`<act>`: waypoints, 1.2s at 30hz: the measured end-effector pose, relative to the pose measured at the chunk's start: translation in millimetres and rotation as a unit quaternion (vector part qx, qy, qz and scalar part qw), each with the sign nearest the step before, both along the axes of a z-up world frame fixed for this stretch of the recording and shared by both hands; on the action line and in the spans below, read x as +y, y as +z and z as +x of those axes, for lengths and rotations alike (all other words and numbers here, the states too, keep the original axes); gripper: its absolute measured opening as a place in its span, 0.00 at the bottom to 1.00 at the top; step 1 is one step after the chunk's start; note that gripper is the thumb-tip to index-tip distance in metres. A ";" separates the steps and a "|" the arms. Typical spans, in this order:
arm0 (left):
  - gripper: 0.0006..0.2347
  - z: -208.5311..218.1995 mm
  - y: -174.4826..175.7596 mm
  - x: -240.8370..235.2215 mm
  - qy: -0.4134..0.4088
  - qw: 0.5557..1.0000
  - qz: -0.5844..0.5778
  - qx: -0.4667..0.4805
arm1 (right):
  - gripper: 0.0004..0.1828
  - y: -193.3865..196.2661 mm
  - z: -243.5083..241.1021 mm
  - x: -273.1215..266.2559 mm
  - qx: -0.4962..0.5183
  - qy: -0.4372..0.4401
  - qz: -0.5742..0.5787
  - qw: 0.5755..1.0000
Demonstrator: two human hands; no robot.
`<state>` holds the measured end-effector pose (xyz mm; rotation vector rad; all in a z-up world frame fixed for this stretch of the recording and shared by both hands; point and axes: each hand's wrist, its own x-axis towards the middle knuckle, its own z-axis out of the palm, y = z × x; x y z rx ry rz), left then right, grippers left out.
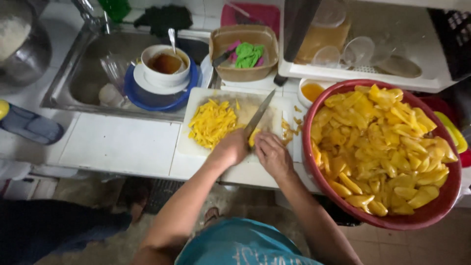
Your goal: Slicing jackfruit into thin strips on a cutting board.
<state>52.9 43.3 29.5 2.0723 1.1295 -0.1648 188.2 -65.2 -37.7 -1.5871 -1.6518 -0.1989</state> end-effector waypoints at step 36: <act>0.11 -29.2 34.2 -19.7 0.006 0.995 -0.032 0.095 | 0.07 1.1 0.9 4.1 0.005 0.006 0.008 1.000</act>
